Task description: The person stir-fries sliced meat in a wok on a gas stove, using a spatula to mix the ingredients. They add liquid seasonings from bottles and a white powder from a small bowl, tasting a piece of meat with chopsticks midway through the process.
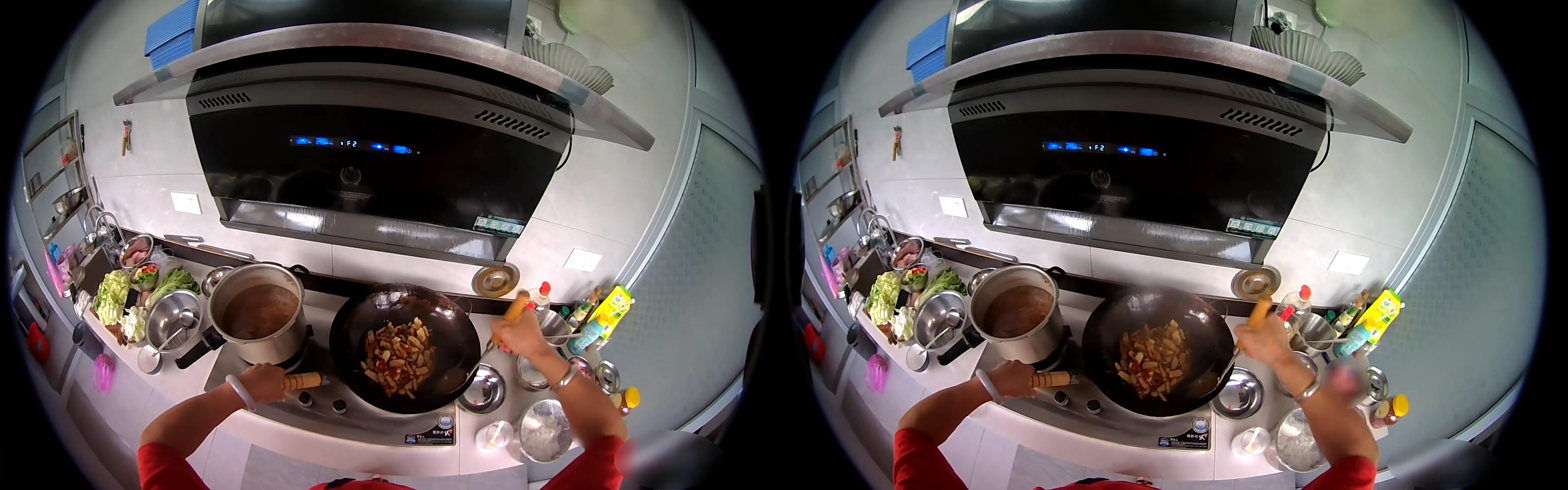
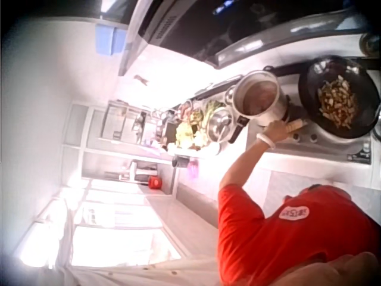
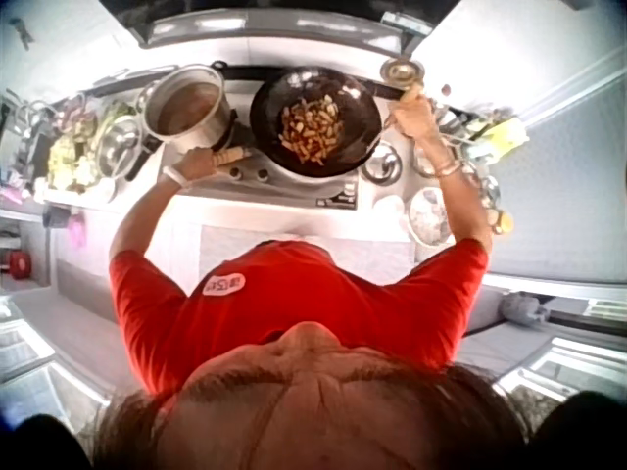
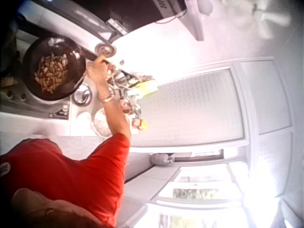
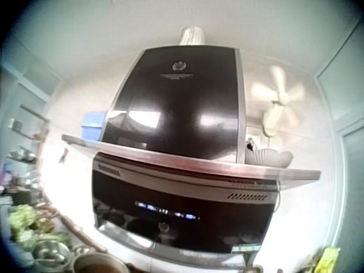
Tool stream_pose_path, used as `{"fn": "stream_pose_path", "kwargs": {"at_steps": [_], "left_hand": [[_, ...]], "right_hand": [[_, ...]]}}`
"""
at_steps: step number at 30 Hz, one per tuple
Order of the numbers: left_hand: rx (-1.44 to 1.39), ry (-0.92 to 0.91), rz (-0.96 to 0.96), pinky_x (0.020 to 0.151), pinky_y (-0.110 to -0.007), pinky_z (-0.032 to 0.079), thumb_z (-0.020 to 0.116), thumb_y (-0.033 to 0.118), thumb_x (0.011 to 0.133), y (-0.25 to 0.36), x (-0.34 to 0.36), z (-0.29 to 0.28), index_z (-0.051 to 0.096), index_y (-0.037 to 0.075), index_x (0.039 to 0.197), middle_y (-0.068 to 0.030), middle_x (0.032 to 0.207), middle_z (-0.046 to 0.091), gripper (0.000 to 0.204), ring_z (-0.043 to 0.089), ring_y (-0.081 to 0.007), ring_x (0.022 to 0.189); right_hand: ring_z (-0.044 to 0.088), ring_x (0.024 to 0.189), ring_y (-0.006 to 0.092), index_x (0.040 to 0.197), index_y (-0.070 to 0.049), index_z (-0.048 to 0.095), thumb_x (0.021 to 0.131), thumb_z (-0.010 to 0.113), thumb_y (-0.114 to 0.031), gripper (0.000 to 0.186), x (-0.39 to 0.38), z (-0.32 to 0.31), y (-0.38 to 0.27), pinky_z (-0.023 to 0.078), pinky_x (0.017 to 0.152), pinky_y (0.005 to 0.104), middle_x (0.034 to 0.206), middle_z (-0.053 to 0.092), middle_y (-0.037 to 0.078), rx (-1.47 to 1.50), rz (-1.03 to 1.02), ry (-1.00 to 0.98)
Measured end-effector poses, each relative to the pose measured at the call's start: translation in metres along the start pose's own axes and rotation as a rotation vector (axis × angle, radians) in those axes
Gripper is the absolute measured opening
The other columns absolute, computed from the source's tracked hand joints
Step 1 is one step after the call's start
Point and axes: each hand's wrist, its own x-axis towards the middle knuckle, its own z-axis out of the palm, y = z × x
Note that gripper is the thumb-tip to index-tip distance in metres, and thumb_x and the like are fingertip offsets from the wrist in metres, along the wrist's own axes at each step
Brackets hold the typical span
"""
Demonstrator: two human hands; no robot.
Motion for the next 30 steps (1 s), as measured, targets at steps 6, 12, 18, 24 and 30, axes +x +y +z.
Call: {"fn": "stream_pose_path", "kwargs": {"at_steps": [6, 12, 18, 24, 30], "left_hand": [[0.006, 0.044, 0.076, 0.077, -0.043, 0.051, 0.07, 0.031, 0.071, 0.004, 0.002, -0.004, 0.066, 0.0, 0.089, -0.0202, 0.081, 0.067, 0.036, 0.066, -0.0367, 0.08], [0.043, 0.042, 0.102, 0.075, -0.043, 0.051, 0.071, 0.031, 0.071, 0.004, -0.001, -0.006, 0.065, -0.001, 0.087, -0.0204, 0.08, 0.067, 0.037, 0.066, -0.0367, 0.079], [0.005, 0.028, 0.08, 0.074, -0.042, 0.052, 0.072, 0.031, 0.07, 0.002, 0.0, -0.006, 0.066, 0.0, 0.083, -0.0185, 0.075, 0.067, 0.035, 0.066, -0.0346, 0.076], [0.035, 0.044, 0.114, 0.074, -0.042, 0.052, 0.071, 0.029, 0.069, 0.0, 0.006, -0.001, 0.066, 0.0, 0.087, -0.0183, 0.077, 0.067, 0.034, 0.066, -0.0348, 0.077], [-0.008, 0.027, 0.067, 0.075, -0.043, 0.052, 0.071, 0.029, 0.07, -0.005, 0.009, 0.007, 0.066, 0.001, 0.09, -0.0196, 0.08, 0.067, 0.035, 0.066, -0.0357, 0.079]], "right_hand": [[0.06, 0.052, 0.018, 0.095, -0.002, 0.061, 0.083, 0.065, -0.022, 0.023, -0.01, 0.127, 0.131, 0.053, 0.044, 0.0306, 0.071, 0.062, 0.011, 0.904, 0.156, 0.132], [0.063, 0.059, 0.0173, 0.089, -0.002, 0.065, 0.082, 0.068, -0.016, 0.017, 0.003, 0.149, 0.084, 0.054, 0.056, 0.0274, 0.073, 0.065, 0.009, 0.788, -0.163, 0.158], [0.067, 0.072, 0.0159, 0.085, -0.004, 0.067, 0.077, 0.07, -0.011, 0.011, -0.029, 0.108, 0.007, 0.052, 0.068, 0.026, 0.078, 0.068, 0.009, 0.212, -0.746, 0.137], [0.053, 0.037, 0.0137, 0.065, 0.002, 0.059, 0.075, 0.062, -0.014, 0.019, -0.001, 0.032, -0.005, 0.042, 0.032, 0.026, 0.054, 0.057, 0.007, 0.302, -0.018, 0.162], [0.053, 0.039, 0.0144, 0.068, 0.005, 0.057, 0.077, 0.061, -0.014, 0.021, -0.016, 0.024, 0.019, 0.044, 0.034, 0.0269, 0.055, 0.057, 0.01, 0.327, 0.083, 0.088]]}}
